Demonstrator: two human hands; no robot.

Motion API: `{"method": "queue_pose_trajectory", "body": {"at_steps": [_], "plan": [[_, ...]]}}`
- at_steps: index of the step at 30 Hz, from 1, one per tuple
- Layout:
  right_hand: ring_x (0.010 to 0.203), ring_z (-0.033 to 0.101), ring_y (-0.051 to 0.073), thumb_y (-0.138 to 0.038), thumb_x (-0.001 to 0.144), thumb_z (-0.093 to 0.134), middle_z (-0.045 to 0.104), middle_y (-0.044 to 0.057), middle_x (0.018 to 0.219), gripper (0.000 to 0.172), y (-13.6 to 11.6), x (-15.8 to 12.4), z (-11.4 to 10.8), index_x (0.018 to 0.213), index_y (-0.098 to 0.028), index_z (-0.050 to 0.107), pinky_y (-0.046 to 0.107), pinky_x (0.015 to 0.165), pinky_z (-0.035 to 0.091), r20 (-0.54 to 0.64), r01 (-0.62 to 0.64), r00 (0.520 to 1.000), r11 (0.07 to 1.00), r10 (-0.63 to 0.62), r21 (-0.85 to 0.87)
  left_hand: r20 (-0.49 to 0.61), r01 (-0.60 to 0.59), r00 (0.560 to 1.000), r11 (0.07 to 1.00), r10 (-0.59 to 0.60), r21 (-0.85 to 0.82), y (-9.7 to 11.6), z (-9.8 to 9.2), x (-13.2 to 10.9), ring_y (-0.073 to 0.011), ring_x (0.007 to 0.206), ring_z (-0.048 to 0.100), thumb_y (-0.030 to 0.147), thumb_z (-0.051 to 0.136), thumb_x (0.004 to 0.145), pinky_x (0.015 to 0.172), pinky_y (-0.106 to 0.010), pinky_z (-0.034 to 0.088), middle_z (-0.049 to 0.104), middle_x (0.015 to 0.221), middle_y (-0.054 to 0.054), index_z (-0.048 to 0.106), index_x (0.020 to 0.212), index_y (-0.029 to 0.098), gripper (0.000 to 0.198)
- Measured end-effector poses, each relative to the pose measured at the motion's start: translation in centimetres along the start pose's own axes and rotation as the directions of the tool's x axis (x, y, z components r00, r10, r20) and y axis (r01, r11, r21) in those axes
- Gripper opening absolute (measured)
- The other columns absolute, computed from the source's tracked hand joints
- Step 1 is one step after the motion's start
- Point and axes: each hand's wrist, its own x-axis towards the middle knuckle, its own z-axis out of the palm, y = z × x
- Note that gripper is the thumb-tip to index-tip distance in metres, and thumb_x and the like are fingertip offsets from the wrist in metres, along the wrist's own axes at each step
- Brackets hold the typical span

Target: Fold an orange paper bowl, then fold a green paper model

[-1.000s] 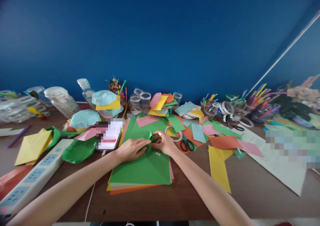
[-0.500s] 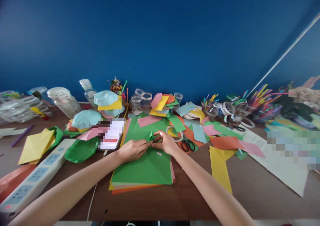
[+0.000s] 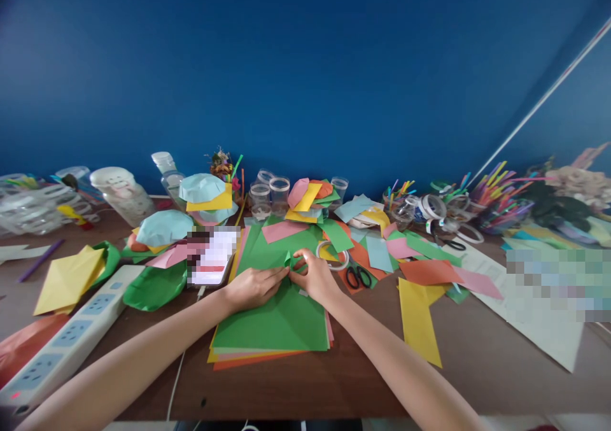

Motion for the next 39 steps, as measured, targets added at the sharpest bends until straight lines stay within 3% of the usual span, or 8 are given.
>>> {"method": "queue_pose_trajectory", "body": {"at_steps": [7,15,22,27,32,36,39], "plan": [[0.056,0.059,0.01,-0.02,0.077,0.054,0.062,0.002,0.087,0.036,-1.0,-0.9,0.7,0.112,-0.021,0.045,0.021,0.052,0.043,-0.111,0.1,0.985,0.96,-0.133,-0.26,0.077,-0.003,0.997,0.998,-0.001,0.062,0.0,0.1,-0.1,-0.0183,0.086,0.066,0.021,0.033,0.091,0.061,-0.026,0.056,0.058,0.117,-0.017,0.038,0.129,0.009,0.041],[0.063,0.06,0.013,-0.014,0.077,0.055,0.062,0.001,0.08,0.039,-1.6,-1.1,0.9,0.114,-0.022,0.045,0.023,0.058,0.043,-0.024,0.187,0.977,0.903,-0.213,-0.388,0.113,-0.007,0.994,0.998,0.0,0.064,0.1,-0.1,-0.1,-0.019,0.092,0.065,0.019,0.031,0.091,0.063,-0.026,0.056,0.056,0.121,-0.017,0.034,0.131,0.008,0.041],[0.061,0.059,0.013,-0.009,0.074,0.052,0.062,-0.001,0.074,0.045,-1.6,-1.3,0.5,0.117,-0.02,0.042,0.021,0.056,0.039,-0.073,0.096,0.988,0.908,-0.137,-0.408,0.147,-0.039,0.989,0.995,0.025,0.092,0.1,0.1,-0.1,-0.0193,0.09,0.065,0.017,0.033,0.089,0.063,-0.028,0.056,0.055,0.121,-0.018,0.038,0.128,0.006,0.04],[0.066,0.06,0.016,-0.02,0.075,0.058,0.063,-0.001,0.071,0.046,-2.3,-0.7,0.7,0.119,-0.02,0.042,0.023,0.056,0.036,-0.127,0.014,0.987,0.849,-0.095,-0.528,0.17,-0.036,0.985,0.993,0.016,0.114,0.2,0.0,0.0,-0.0176,0.081,0.066,0.017,0.033,0.09,0.06,-0.026,0.055,0.06,0.113,-0.017,0.043,0.124,0.008,0.037],[0.065,0.059,0.017,-0.015,0.076,0.055,0.063,0.001,0.073,0.048,-1.9,0.0,1.3,0.121,-0.02,0.04,0.024,0.055,0.033,-0.122,-0.011,0.989,0.776,-0.086,-0.63,0.21,-0.039,0.978,0.993,0.015,0.107,0.3,-0.2,0.2,-0.016,0.076,0.066,0.017,0.035,0.089,0.057,-0.024,0.053,0.063,0.102,-0.015,0.046,0.12,0.01,0.034],[0.064,0.059,0.016,-0.01,0.072,0.055,0.063,0.0,0.069,0.048,-1.3,0.0,1.1,0.118,-0.019,0.042,0.023,0.055,0.034,-0.11,0.0,0.991,0.83,-0.073,-0.557,0.218,-0.031,0.976,0.996,0.013,0.082,0.4,-0.5,0.5,-0.0149,0.076,0.064,0.017,0.034,0.09,0.057,-0.023,0.052,0.063,0.095,-0.01,0.05,0.114,0.012,0.029],[0.066,0.06,0.016,-0.015,0.073,0.058,0.065,0.002,0.077,0.046,-1.2,-0.5,0.8,0.116,-0.019,0.043,0.023,0.056,0.037,-0.135,0.012,0.986,0.857,-0.095,-0.516,0.222,-0.019,0.975,0.997,0.003,0.07,0.5,-0.8,0.7,-0.0144,0.076,0.063,0.018,0.035,0.09,0.056,-0.022,0.051,0.061,0.091,-0.007,0.05,0.112,0.014,0.027]]}}
